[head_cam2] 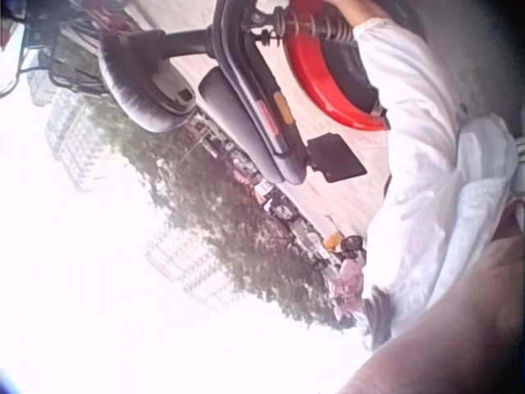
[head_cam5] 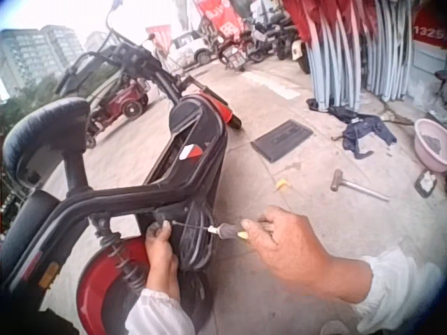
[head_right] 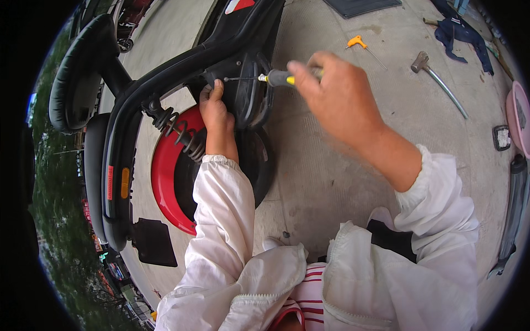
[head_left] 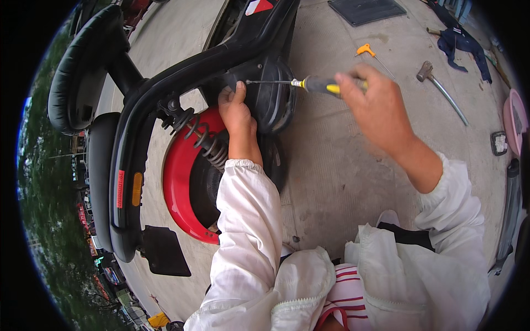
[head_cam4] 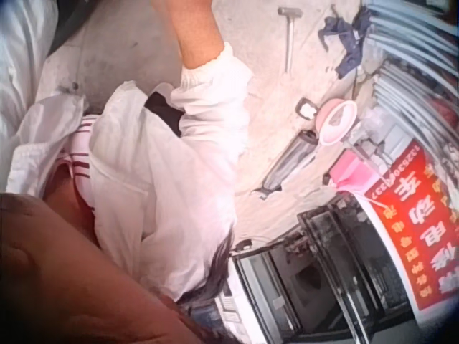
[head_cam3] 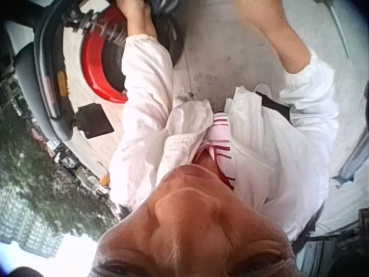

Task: The person uses a screwdriver to repeatedly tighten and loosen screws on the rear fender and side panel of a red electric scooter. The person adjusts the panel position and re-secures the fasteners multiple times.

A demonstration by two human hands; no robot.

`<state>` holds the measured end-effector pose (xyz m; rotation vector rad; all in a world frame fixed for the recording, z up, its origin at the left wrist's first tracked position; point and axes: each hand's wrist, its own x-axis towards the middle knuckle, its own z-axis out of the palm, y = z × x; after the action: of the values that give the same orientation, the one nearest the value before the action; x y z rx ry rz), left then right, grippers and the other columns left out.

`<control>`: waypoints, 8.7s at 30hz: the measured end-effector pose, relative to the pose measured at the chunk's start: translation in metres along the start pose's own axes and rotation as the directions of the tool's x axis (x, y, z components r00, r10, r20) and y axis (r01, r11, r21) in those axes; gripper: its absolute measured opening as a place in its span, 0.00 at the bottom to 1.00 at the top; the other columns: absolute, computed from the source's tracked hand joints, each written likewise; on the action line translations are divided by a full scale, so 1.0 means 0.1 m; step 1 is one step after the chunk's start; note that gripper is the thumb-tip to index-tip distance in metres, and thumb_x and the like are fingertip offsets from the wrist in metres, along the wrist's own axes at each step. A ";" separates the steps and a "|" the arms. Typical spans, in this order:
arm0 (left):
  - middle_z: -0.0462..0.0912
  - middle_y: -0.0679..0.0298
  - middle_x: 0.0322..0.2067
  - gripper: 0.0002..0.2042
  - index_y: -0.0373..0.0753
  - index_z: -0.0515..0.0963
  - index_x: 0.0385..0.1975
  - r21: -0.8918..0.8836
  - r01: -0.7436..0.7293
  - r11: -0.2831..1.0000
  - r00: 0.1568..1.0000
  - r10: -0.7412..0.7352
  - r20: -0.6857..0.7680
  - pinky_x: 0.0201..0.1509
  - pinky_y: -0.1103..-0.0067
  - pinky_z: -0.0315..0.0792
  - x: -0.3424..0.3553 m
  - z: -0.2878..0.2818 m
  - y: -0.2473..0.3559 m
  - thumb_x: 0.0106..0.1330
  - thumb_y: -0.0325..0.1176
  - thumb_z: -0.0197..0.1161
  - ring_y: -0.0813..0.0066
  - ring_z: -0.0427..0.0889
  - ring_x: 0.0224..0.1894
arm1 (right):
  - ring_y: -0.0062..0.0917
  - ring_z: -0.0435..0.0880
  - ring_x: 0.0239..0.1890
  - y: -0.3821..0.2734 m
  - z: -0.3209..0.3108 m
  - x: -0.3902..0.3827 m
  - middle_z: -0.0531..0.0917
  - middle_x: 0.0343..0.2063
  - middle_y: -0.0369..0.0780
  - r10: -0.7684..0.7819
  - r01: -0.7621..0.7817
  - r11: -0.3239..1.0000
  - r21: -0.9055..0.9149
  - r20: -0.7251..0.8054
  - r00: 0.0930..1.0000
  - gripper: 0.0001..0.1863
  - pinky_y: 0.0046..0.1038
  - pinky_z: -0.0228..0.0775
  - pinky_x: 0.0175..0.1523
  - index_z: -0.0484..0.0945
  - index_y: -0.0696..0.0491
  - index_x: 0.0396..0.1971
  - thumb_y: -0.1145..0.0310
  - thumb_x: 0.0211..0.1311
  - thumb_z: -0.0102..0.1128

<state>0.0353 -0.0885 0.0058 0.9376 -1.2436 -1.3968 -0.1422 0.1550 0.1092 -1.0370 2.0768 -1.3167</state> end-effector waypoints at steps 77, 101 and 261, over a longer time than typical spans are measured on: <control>0.80 0.51 0.46 0.24 0.30 0.71 0.52 0.136 -0.004 0.991 0.991 0.022 -0.133 0.55 0.71 0.73 0.04 0.06 -0.24 0.58 0.28 0.71 0.64 0.80 0.49 | 0.14 0.70 0.23 0.24 0.06 -0.03 0.77 0.35 0.39 -0.724 0.665 0.617 -0.421 0.028 0.690 0.20 0.19 0.66 0.32 0.73 0.59 0.56 0.63 0.71 0.56; 0.78 0.47 0.49 0.27 0.29 0.71 0.54 0.185 -0.019 0.983 0.989 0.045 -0.138 0.56 0.67 0.73 0.09 0.08 -0.23 0.55 0.30 0.73 0.56 0.78 0.53 | 0.15 0.69 0.25 0.24 0.17 -0.21 0.77 0.33 0.37 -0.382 0.377 0.923 -0.082 -0.061 0.922 0.19 0.17 0.64 0.30 0.71 0.58 0.59 0.63 0.75 0.51; 0.82 0.59 0.49 0.11 0.34 0.75 0.50 0.143 0.081 0.986 0.992 -0.093 0.083 0.63 0.72 0.70 0.07 -0.04 0.17 0.73 0.32 0.57 0.67 0.79 0.53 | 0.45 0.79 0.44 3.32 0.17 -0.93 0.80 0.40 0.45 0.109 -0.171 0.881 -0.440 -0.163 0.981 0.19 0.42 0.71 0.47 0.77 0.50 0.49 0.67 0.57 0.68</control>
<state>0.0406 -0.0957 0.0220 1.0456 -1.3967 -1.4476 -0.1887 0.3037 -0.1984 -0.9721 2.5861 -0.8646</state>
